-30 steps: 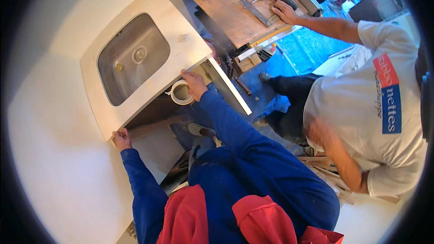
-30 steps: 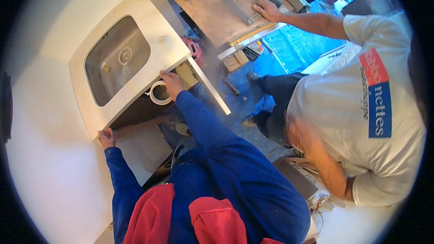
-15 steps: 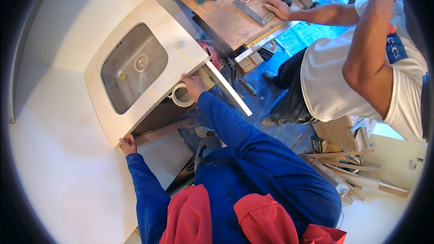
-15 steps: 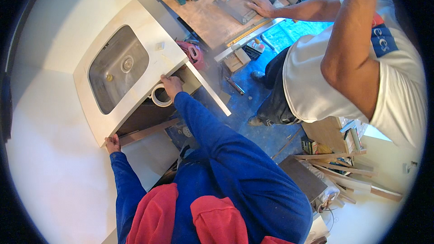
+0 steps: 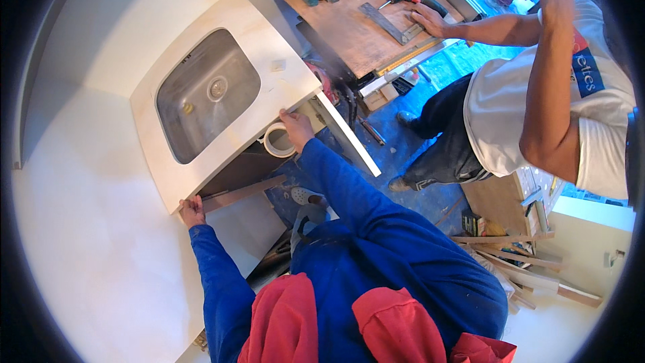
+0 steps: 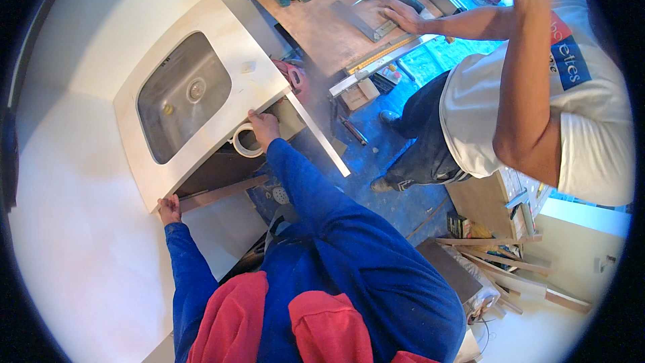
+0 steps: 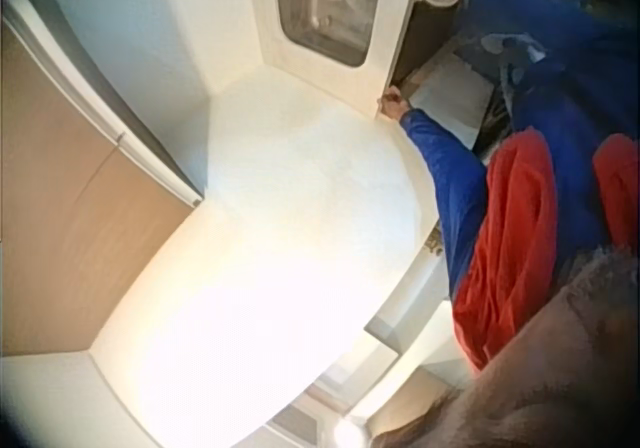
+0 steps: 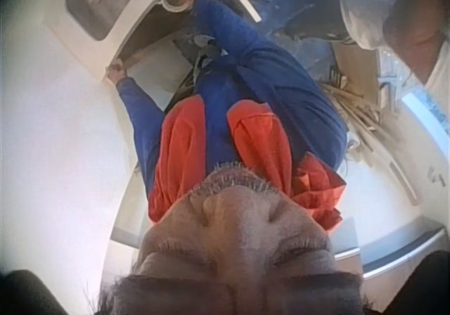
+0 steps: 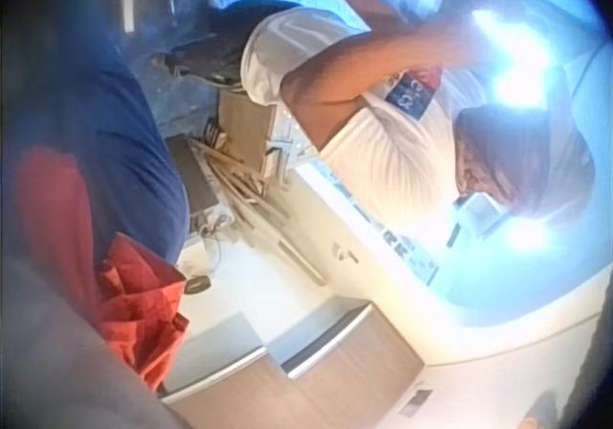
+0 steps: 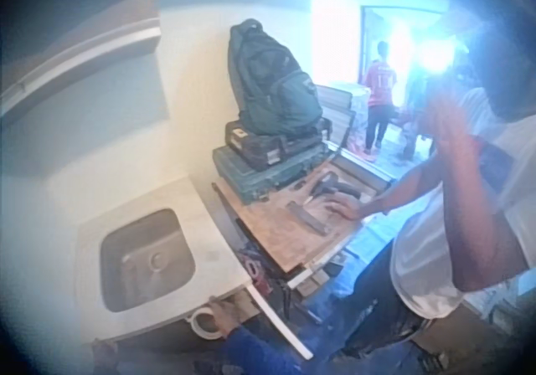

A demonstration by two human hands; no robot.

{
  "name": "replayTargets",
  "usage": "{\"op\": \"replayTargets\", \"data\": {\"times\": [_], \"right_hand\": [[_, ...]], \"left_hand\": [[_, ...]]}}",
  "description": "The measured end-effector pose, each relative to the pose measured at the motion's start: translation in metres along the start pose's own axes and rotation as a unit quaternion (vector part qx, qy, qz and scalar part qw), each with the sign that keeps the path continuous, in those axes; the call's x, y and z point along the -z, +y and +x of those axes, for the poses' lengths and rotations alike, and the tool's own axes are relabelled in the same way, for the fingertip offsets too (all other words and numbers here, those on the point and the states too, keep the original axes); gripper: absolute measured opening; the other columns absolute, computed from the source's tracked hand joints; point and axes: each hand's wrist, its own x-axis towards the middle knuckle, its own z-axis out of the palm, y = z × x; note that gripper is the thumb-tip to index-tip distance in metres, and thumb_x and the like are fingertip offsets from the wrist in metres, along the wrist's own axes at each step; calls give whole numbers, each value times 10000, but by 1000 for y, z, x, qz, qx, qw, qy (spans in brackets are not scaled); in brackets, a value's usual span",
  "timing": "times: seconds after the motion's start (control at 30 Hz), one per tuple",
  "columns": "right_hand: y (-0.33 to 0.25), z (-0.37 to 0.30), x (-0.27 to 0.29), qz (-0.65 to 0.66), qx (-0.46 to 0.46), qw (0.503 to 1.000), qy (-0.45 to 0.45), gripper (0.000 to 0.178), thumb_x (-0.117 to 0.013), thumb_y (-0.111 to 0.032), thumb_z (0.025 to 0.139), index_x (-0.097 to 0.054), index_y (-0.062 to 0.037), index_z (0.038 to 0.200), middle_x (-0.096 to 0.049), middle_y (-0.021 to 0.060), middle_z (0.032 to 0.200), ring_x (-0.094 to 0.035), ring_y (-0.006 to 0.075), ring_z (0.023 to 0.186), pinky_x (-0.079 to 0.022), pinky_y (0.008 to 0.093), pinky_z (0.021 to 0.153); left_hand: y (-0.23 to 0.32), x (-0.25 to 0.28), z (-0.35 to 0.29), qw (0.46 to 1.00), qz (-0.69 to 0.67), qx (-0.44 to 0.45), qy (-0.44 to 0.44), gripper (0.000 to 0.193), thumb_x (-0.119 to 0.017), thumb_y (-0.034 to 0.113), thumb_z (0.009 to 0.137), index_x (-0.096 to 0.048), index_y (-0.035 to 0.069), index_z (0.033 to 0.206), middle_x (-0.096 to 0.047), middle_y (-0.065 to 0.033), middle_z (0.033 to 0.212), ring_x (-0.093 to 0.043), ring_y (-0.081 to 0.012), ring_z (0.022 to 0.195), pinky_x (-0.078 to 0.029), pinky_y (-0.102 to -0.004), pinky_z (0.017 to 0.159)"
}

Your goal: The person kneels and positions a white kitchen sink unit into a cabinet opening, then applies masking tape along the front edge to secure it. Another person assists by holding the unit and using a drill nearby.

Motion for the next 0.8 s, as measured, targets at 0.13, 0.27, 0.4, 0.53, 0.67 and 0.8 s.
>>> {"op": "replayTargets", "data": {"times": [0.13,0.27,0.4,0.53,0.67,0.8], "right_hand": [[6,7,9,0,7,1000,-20,429,-712,-483,983,-722,-59,1042,-523,-43,666,-443,85,547,-334,312,470],[9,23,29,-122,56,988,-73,363,-702,-434,993,-704,-95,1122,-616,-6,781,-471,100,560,-372,305,497],[-9,26,34,-190,34,968,-158,303,-686,-391,1007,-682,-134,1169,-699,31,912,-480,109,560,-397,291,518],[-29,12,21,-48,-113,989,-83,230,-657,-412,1024,-675,-184,1054,-757,42,903,-429,94,456,-335,286,443],[-40,3,17,-51,-128,986,-95,215,-614,-398,1055,-645,-186,1077,-766,38,922,-433,90,427,-352,284,428],[-41,13,26,-104,-118,984,-82,296,-638,-457,1021,-680,-190,1143,-765,14,983,-400,88,522,-352,294,541]], "left_hand": [[8,-11,-22,916,326,-219,-79,218,-661,286,1022,-663,114,1157,-657,-99,903,-677,-278,867,-619,-448,921],[11,-9,-47,661,630,-375,-158,337,-656,396,947,-804,93,956,-764,-182,946,-723,-357,950,-558,-514,870],[-12,-15,-61,767,561,-309,-39,263,-733,176,918,-706,38,1141,-753,-157,1050,-721,-316,992,-587,-426,865],[-33,-48,-57,983,-105,-151,11,298,-742,265,982,-629,47,1152,-680,-79,990,-671,-207,843,-608,-363,730],[-35,-68,-81,967,-239,-72,49,353,-732,314,995,-589,41,1166,-646,-81,1020,-655,-197,850,-603,-356,716],[-25,-91,-102,979,-142,-85,120,396,-731,325,997,-540,31,1180,-628,-96,1066,-643,-192,862,-604,-360,720]]}}
